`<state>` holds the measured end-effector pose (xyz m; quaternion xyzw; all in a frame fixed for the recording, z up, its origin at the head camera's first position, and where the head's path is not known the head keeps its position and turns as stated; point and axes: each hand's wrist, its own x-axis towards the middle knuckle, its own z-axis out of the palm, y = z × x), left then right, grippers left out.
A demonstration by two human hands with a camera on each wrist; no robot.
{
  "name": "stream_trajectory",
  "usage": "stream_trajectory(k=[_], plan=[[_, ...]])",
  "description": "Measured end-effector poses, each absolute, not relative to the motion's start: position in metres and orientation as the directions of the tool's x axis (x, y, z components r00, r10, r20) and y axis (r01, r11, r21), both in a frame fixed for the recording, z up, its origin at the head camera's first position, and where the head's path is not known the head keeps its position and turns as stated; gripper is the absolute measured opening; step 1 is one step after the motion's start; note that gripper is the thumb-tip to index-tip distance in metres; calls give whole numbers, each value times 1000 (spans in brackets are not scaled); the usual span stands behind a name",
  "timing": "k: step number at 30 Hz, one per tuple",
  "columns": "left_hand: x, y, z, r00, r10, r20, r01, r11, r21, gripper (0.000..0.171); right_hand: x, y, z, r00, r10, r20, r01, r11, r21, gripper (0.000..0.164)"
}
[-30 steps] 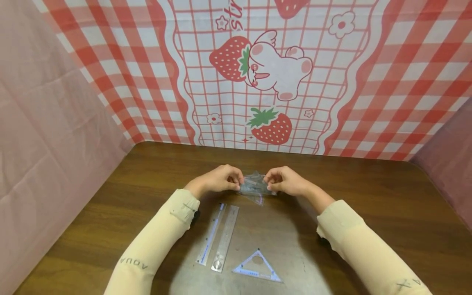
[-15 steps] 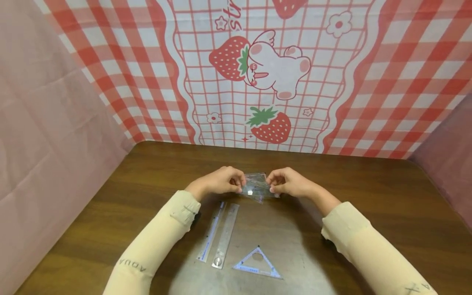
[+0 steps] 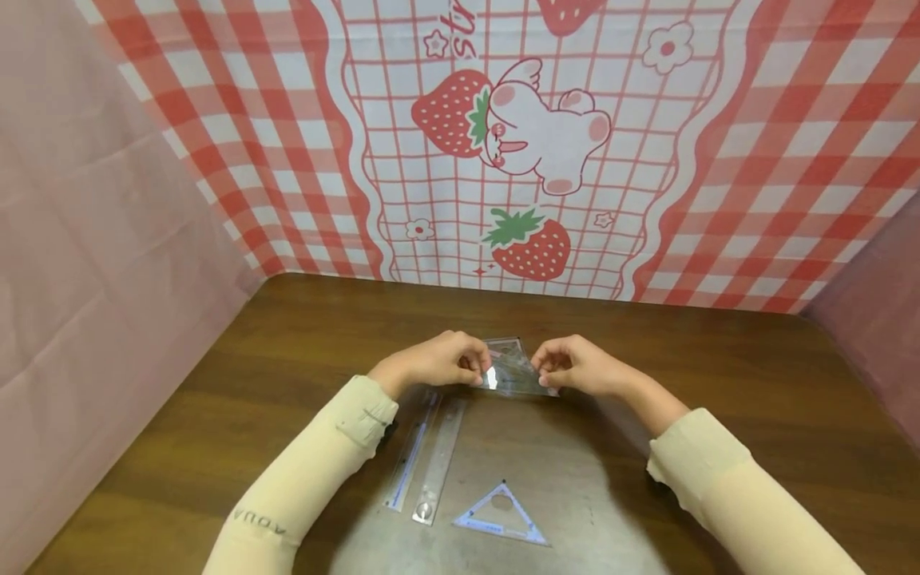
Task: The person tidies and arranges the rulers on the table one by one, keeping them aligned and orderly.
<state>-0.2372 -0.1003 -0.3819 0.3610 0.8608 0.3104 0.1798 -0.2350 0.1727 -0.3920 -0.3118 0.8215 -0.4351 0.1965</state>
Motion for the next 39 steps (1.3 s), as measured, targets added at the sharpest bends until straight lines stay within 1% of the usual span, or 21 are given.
stream_trajectory(k=[6, 10, 16, 39], plan=[[-234, -97, -381, -672, 737, -76, 525, 546, 652, 8, -232, 176, -391, -711, -703, -31, -360, 401, -842, 13], [-231, -96, -383, -671, 738, -72, 519, 537, 665, 11, -229, 179, -389, -702, -711, -40, -362, 404, -840, 13], [-226, -93, -383, -665, 743, -81, 508, 528, 681, 12, -222, 184, -384, -691, -720, -57, -350, 404, -845, 14], [-211, -81, -379, -632, 771, -74, 547, 512, 663, 15, -206, 197, -382, -660, -750, -40, -374, 375, -848, 13]])
